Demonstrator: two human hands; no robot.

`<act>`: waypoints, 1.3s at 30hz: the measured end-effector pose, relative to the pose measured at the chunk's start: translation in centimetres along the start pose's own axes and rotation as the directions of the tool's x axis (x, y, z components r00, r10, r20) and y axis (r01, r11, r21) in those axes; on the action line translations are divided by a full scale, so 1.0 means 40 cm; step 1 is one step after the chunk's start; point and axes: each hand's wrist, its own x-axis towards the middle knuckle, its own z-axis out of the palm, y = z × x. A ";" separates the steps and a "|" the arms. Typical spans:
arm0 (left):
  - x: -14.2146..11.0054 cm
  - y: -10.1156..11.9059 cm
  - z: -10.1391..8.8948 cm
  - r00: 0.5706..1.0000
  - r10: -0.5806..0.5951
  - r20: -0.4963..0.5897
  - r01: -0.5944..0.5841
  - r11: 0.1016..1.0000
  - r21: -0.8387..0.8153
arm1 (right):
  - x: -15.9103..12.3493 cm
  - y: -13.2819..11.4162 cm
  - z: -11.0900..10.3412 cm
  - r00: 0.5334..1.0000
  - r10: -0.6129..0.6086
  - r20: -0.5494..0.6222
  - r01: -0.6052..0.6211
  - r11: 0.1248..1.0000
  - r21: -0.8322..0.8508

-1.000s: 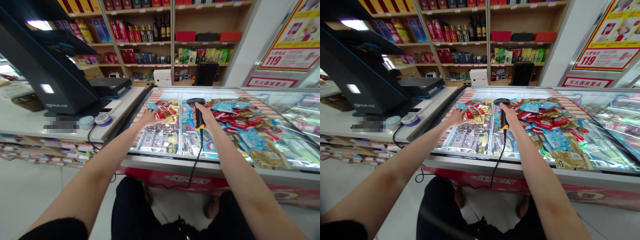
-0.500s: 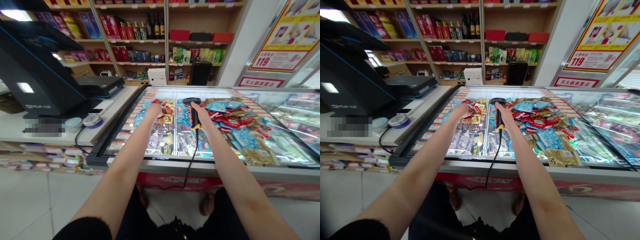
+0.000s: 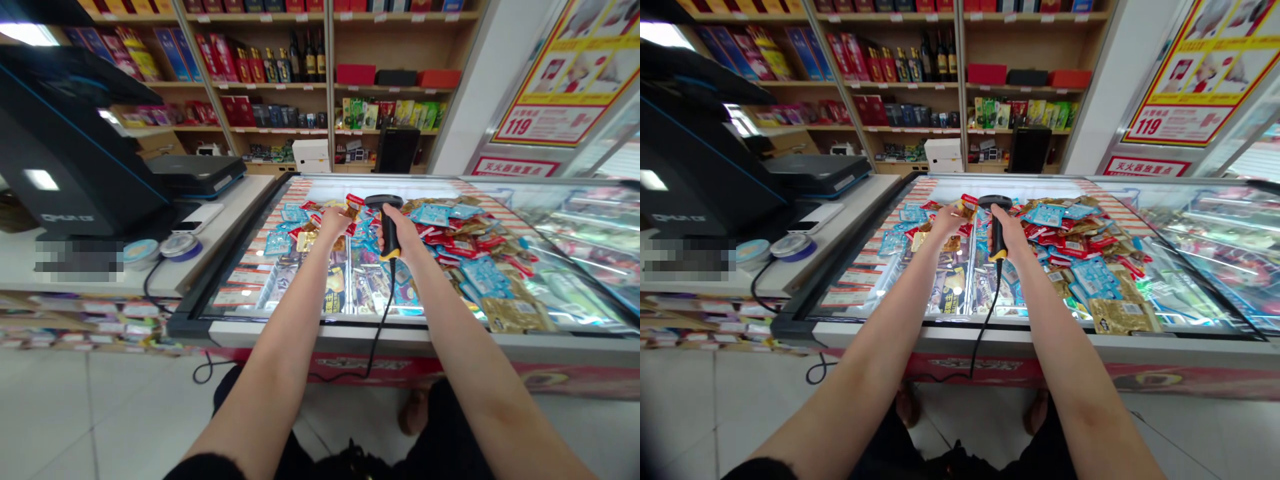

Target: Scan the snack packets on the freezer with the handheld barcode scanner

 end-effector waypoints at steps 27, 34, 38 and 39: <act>0.029 -0.032 0.048 0.991 0.088 -0.102 -0.107 0.975 -0.194 | 0.026 -0.048 0.033 0.998 0.064 -0.001 -0.064 0.996 -0.069; 0.026 -0.027 0.051 0.992 0.080 -0.100 -0.094 0.986 -0.140 | 0.026 -0.049 0.025 0.996 0.084 -0.011 -0.085 0.994 -0.065; 0.018 -0.020 0.047 0.991 0.076 -0.106 -0.088 0.990 -0.108 | 0.023 -0.049 0.028 0.996 0.086 -0.028 -0.088 0.993 -0.073; 0.017 -0.019 0.046 0.991 0.081 -0.107 -0.092 0.990 -0.107 | 0.021 -0.050 0.029 0.996 0.089 -0.032 -0.091 0.993 -0.078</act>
